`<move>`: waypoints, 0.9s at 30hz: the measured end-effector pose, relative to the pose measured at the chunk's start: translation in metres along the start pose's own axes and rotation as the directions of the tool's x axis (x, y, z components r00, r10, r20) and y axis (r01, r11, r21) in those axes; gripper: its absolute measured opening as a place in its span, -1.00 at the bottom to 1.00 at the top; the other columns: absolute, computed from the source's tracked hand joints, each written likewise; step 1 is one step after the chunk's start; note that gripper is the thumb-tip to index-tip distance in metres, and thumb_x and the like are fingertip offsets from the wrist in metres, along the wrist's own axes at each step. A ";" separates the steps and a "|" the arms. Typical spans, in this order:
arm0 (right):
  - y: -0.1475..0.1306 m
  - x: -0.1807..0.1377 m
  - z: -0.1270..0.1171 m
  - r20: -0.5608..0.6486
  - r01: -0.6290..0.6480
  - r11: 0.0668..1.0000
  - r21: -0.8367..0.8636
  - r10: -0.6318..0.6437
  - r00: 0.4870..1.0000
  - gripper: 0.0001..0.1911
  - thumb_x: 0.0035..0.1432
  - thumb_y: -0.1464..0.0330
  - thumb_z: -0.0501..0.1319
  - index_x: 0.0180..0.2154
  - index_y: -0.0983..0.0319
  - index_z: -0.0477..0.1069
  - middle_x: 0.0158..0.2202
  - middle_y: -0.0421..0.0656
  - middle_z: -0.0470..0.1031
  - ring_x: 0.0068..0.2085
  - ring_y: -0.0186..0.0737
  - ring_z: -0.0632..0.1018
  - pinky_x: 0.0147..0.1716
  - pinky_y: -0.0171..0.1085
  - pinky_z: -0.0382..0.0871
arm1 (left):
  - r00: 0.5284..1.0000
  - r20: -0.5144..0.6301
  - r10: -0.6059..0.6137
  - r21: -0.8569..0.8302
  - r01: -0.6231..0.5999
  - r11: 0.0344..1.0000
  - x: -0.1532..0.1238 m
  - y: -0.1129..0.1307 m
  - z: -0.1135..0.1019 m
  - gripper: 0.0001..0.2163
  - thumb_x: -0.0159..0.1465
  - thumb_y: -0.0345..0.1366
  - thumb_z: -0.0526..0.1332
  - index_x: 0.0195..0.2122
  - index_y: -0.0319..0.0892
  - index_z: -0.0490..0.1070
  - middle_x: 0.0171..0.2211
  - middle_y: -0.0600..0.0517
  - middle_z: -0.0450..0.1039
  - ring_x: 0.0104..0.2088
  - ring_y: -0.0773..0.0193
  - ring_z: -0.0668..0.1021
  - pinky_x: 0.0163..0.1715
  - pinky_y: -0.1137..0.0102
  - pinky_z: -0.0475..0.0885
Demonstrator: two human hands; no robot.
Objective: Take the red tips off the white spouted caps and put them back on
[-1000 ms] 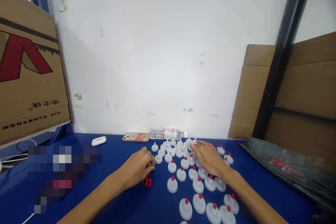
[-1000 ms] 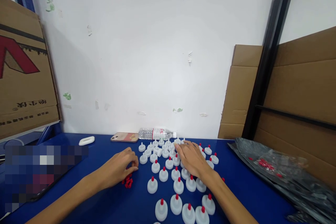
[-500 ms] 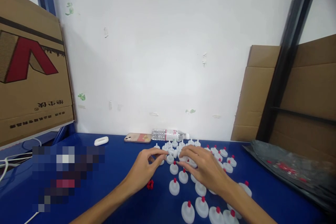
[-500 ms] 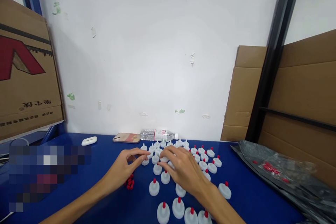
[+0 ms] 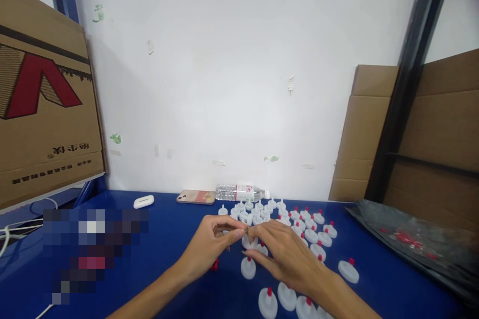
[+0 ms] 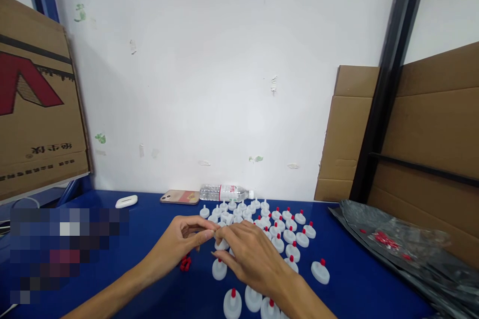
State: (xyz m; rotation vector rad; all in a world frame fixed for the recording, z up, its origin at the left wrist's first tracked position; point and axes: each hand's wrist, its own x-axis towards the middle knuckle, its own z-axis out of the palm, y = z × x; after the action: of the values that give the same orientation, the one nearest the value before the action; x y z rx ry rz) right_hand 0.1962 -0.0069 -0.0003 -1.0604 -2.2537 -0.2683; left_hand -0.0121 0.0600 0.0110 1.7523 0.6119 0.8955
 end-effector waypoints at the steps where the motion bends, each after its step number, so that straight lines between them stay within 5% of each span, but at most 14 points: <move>1: 0.000 0.000 0.000 -0.007 0.011 1.000 -0.007 -0.011 1.000 -0.82 0.31 0.32 0.24 -0.08 0.14 0.30 -0.19 -0.17 0.54 -0.21 -0.17 0.53 -0.19 -0.19 0.33 | 1.000 0.006 -0.003 -0.009 0.003 1.000 0.000 0.000 0.000 -0.68 0.24 -0.05 0.34 -0.18 -0.23 0.60 -0.24 -0.11 0.61 -0.30 0.19 0.56 -0.42 0.43 0.40; 9: -0.001 0.004 -0.005 -0.023 0.053 0.999 -0.003 -0.053 0.998 -0.82 0.32 0.37 0.23 -0.08 0.15 0.28 -0.19 -0.19 0.52 -0.23 -0.19 0.49 -0.13 -0.18 0.30 | 1.000 0.013 -0.013 -0.077 0.014 0.997 -0.001 0.000 0.001 -0.64 0.25 -0.01 0.32 -0.20 -0.26 0.54 -0.33 -0.12 0.60 -0.26 0.12 0.60 -0.57 0.50 0.33; 18: 0.002 0.005 -0.004 -0.011 0.110 0.994 -0.026 -0.110 0.994 -0.87 0.32 0.41 0.23 -0.12 0.15 0.31 -0.20 -0.25 0.56 -0.23 -0.26 0.55 -0.01 -0.15 0.28 | 0.995 0.045 -0.085 -0.031 0.086 0.996 0.000 -0.009 -0.005 -0.62 0.19 -0.01 0.37 -0.18 -0.24 0.56 -0.35 -0.06 0.59 -0.66 0.47 0.36 -0.67 0.52 0.25; 23: 0.001 0.006 -0.006 -0.050 0.175 0.983 -0.056 -0.178 0.983 -0.96 0.36 0.42 0.18 -0.16 0.16 0.35 -0.24 -0.23 0.60 -0.21 -0.27 0.60 0.03 -0.11 0.30 | 0.992 0.053 -0.113 -0.100 0.118 0.988 -0.001 -0.007 -0.003 -0.64 0.16 -0.04 0.41 -0.21 -0.25 0.56 -0.33 -0.04 0.56 -0.61 0.47 0.36 -0.66 0.55 0.24; 27: -0.006 0.009 -0.015 -0.177 0.259 0.958 -0.121 -0.278 0.944 -0.85 0.37 0.52 0.10 -0.16 0.19 0.39 -0.07 -0.10 0.62 -0.08 -0.26 0.61 -0.02 -0.15 0.37 | 0.980 0.123 -0.159 -0.241 0.185 0.953 -0.005 0.007 -0.001 -0.55 0.15 -0.13 0.45 0.03 -0.14 0.48 -0.10 -0.06 0.53 -0.39 0.36 0.50 -0.60 0.58 0.29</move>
State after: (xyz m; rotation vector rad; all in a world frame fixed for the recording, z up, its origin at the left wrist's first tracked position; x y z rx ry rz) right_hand 0.1939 -0.0119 0.0175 -0.7351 -2.2230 -0.5751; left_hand -0.0162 0.0542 0.0164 1.4824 0.5491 0.7237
